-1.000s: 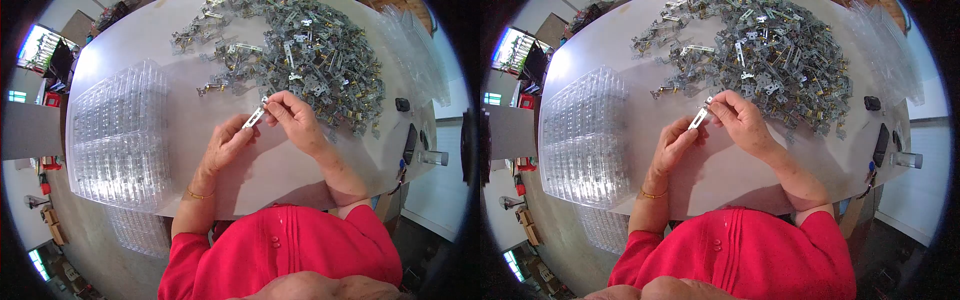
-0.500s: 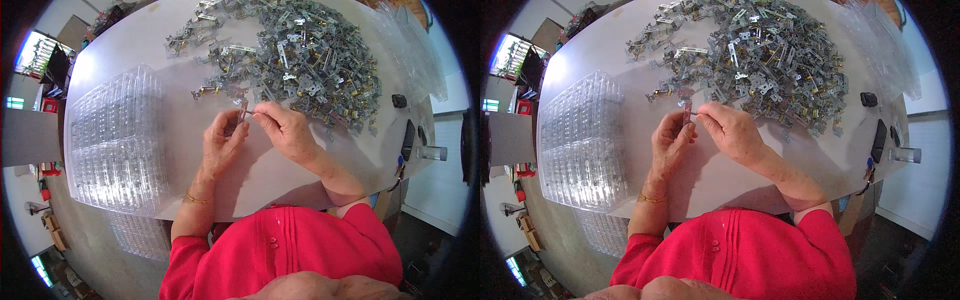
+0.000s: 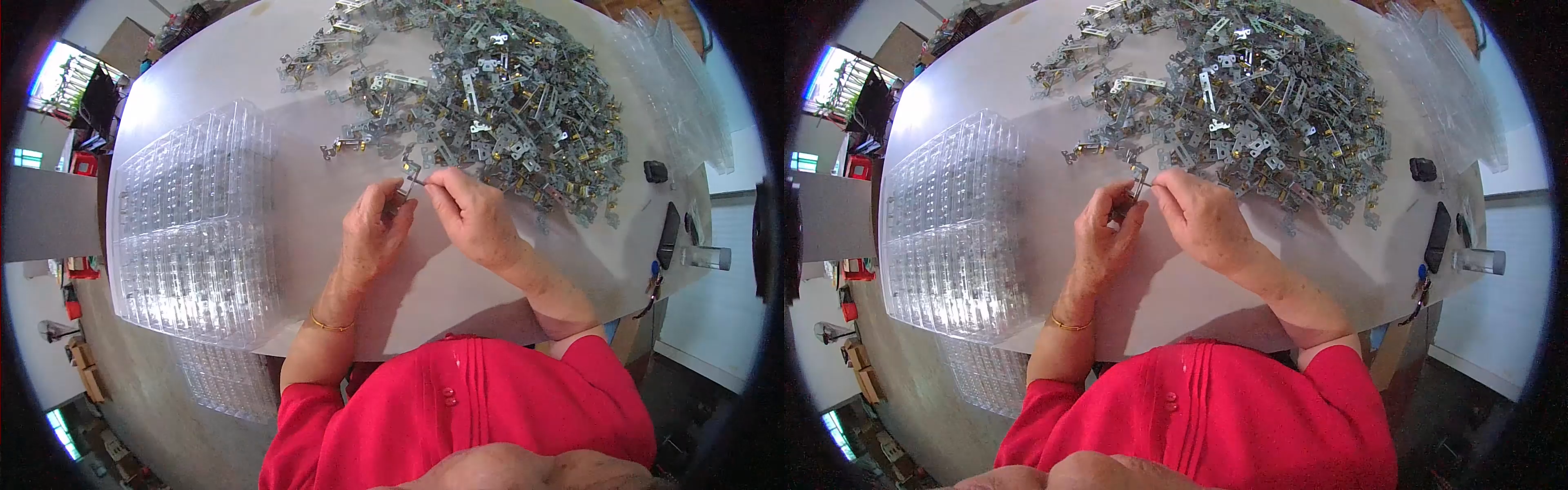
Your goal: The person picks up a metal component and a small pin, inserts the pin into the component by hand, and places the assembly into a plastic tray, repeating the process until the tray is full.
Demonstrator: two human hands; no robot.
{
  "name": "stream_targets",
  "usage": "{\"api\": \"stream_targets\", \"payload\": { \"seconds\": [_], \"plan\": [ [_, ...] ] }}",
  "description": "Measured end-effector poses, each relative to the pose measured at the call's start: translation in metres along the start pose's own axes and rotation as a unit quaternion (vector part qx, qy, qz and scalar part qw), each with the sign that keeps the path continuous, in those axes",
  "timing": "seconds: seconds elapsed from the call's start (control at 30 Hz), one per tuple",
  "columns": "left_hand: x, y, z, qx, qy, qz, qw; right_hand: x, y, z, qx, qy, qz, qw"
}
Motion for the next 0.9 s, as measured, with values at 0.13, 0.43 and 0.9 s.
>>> {"api": "stream_targets", "payload": {
  "seconds": [0.13, 0.43, 0.9],
  "plan": [
    [0.000, 0.002, 0.000, -0.008, 0.010, -0.012, 1.000, 0.003, -0.001, -0.007, -0.018, -0.028, 0.020, 0.999],
    [0.000, -0.011, 0.004, 0.086, -0.003, 0.074, 0.994, 0.001, 0.013, 0.000, -0.096, -0.010, -0.073, 0.993],
    [0.002, -0.005, -0.008, 0.159, -0.163, 0.018, 0.974, 0.002, 0.034, -0.012, -0.372, 0.009, -0.145, 0.917]
  ]
}}
Point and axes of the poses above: each hand's wrist, its own x-axis away from the middle knuckle, its own z-axis out of the back of the hand, y = z × x, the point moved 7 cm from there along -x, towards the middle knuckle, and after that the axes turned 7 degrees about z, right-handed, at the moved point
